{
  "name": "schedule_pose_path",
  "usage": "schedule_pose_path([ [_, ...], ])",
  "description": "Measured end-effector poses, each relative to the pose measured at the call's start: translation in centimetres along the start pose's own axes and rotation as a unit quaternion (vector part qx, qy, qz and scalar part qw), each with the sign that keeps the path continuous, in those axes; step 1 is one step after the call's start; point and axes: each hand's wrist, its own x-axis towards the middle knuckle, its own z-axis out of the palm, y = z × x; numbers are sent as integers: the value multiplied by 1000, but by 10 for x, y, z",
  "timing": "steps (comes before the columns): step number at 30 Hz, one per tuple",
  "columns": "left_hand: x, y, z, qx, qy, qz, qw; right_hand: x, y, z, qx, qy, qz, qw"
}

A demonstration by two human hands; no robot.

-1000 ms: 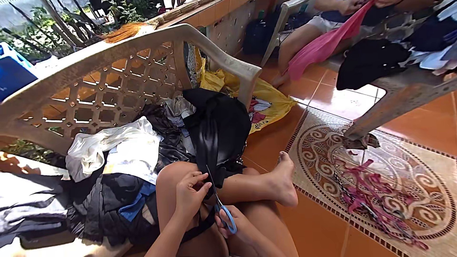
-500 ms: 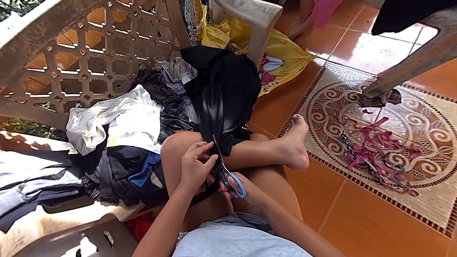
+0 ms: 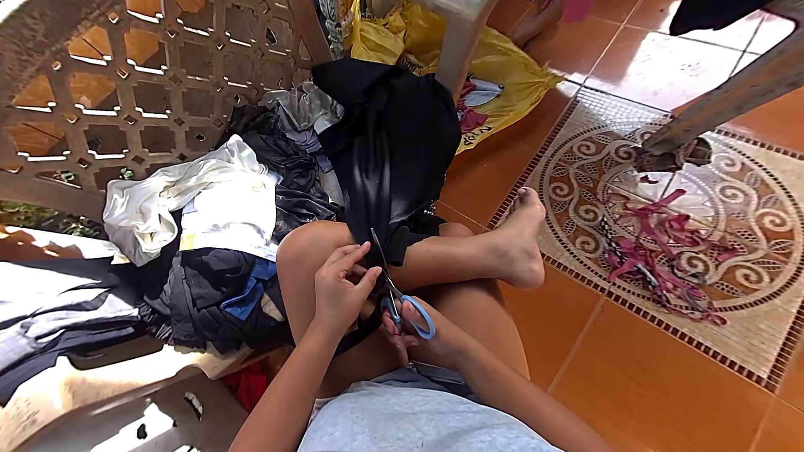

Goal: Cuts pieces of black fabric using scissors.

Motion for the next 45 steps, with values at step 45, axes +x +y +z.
schedule_pose_path([
  [45, -5, -6, 5, 48, 37, 31, 998, -15, -14, -3, -61, 115, 38, 991],
])
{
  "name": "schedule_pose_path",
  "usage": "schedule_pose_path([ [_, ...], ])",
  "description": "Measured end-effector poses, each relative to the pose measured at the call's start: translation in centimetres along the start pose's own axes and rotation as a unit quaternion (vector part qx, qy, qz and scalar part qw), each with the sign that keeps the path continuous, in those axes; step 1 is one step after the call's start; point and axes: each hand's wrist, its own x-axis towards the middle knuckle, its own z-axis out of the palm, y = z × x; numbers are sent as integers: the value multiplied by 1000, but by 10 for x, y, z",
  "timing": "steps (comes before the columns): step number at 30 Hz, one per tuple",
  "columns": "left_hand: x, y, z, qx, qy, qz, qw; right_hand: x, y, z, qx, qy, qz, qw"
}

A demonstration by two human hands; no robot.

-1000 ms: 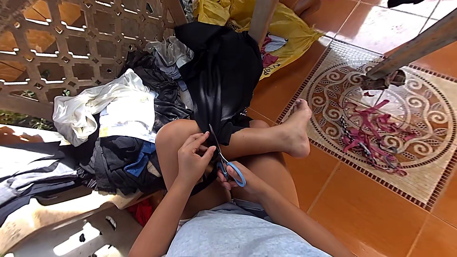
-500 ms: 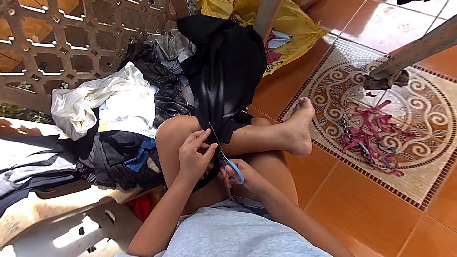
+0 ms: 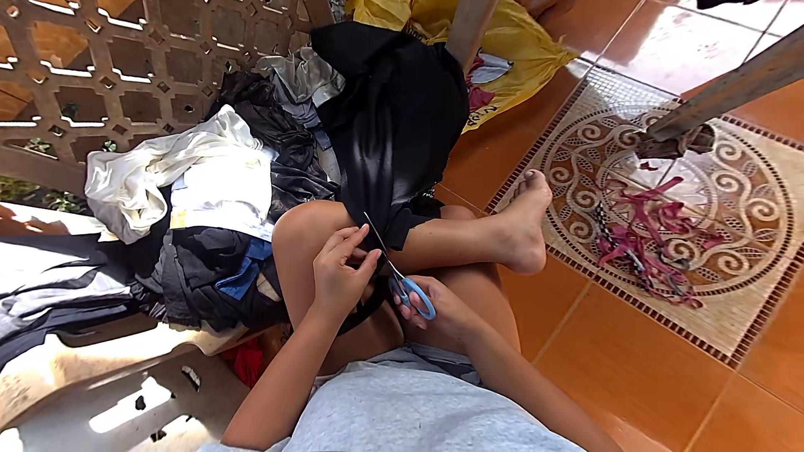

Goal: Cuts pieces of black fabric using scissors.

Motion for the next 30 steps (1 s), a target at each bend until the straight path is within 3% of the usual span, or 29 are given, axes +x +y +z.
schedule_pose_path([
  [5, 0, 1, -2, -5, -4, -7, 1000, 7, 11, -6, -13, -65, -72, 995],
  [12, 0, 1, -3, -10, -8, -13, 1000, 10, 18, 4, 24, -45, -97, 994],
  [24, 0, -1, -3, -36, -8, -28, 999, 9, 19, 3, 22, -29, -104, 994],
  [30, 0, -1, -3, -4, -20, -9, 1000, 11, 22, 1, 26, -69, -101, 992],
])
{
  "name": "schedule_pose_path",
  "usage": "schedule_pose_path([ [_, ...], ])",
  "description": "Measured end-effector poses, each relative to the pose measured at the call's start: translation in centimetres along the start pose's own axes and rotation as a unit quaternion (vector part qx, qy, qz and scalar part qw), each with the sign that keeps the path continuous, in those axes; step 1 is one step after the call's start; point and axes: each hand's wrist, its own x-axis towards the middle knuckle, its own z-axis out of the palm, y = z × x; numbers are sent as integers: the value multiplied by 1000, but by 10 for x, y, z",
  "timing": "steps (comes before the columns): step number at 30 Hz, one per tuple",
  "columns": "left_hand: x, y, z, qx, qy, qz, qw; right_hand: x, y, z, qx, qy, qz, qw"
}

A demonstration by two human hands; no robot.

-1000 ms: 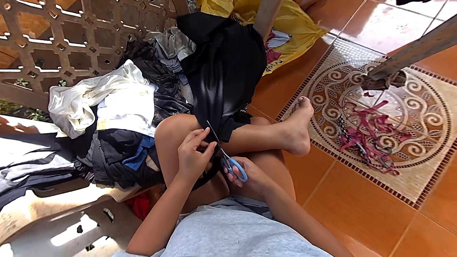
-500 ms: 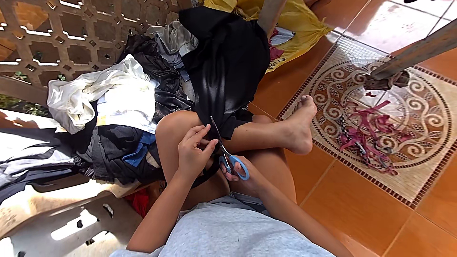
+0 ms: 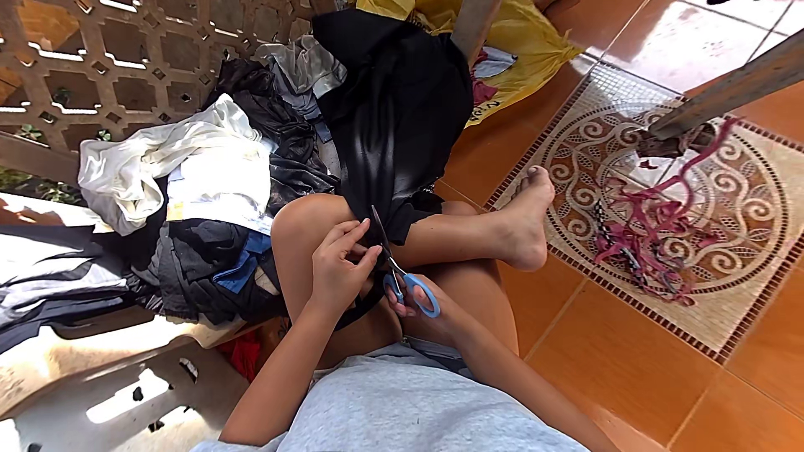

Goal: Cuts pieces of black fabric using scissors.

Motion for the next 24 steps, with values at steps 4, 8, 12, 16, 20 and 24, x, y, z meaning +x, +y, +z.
schedule_pose_path([
  [4, 1, -1, -2, -3, -12, -2, 1000, 2, -1, 1, 1, 2, -6, 1000],
  [8, 1, -1, -3, -9, -16, -13, 1000, 2, 1, 4, 13, 19, -8, 1000],
  [12, 2, 0, -2, -11, -16, -20, 1000, 2, 1, 4, 8, 18, -8, 1000],
  [16, 1, 0, -1, -1, -19, -16, 1000, 5, -1, 3, -2, 19, -4, 1000],
  [20, 2, 0, -1, -2, -17, -19, 1000, 4, -3, 4, 12, 35, 4, 999],
  [24, 1, 0, -1, -12, -12, -22, 1000, 1, -1, 7, 19, 46, 3, 999],
])
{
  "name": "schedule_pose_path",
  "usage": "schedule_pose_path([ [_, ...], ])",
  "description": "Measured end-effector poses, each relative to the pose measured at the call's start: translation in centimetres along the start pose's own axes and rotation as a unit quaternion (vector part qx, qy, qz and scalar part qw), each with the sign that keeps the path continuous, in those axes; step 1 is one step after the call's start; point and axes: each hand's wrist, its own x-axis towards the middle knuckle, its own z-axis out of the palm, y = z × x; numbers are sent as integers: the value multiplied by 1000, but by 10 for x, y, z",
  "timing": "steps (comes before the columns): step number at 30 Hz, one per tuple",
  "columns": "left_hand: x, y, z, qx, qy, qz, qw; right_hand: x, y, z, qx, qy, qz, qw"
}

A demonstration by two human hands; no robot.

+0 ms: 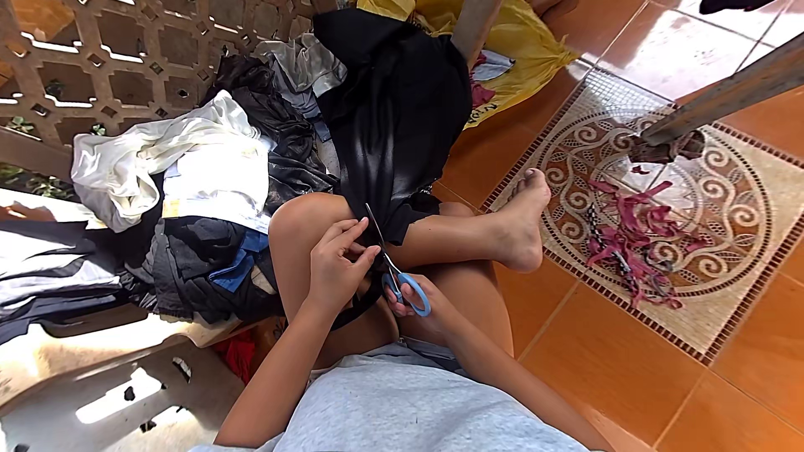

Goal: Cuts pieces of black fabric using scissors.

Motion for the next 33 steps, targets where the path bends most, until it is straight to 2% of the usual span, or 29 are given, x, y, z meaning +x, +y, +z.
schedule_pose_path([
  [8, -1, -1, 4, -8, 14, 14, 1000, -1, 2, -1, -25, 11, -12, 1000],
  [14, 1, 1, 10, -23, 51, -13, 998, -2, 3, -1, -65, 22, -24, 997],
  [23, 0, 1, 6, -27, 23, -14, 999, 1, 3, -4, -38, -22, -23, 999],
  [33, 1, 2, 5, -60, 26, -40, 997, -4, 9, 2, -1, -11, -28, 1000],
])
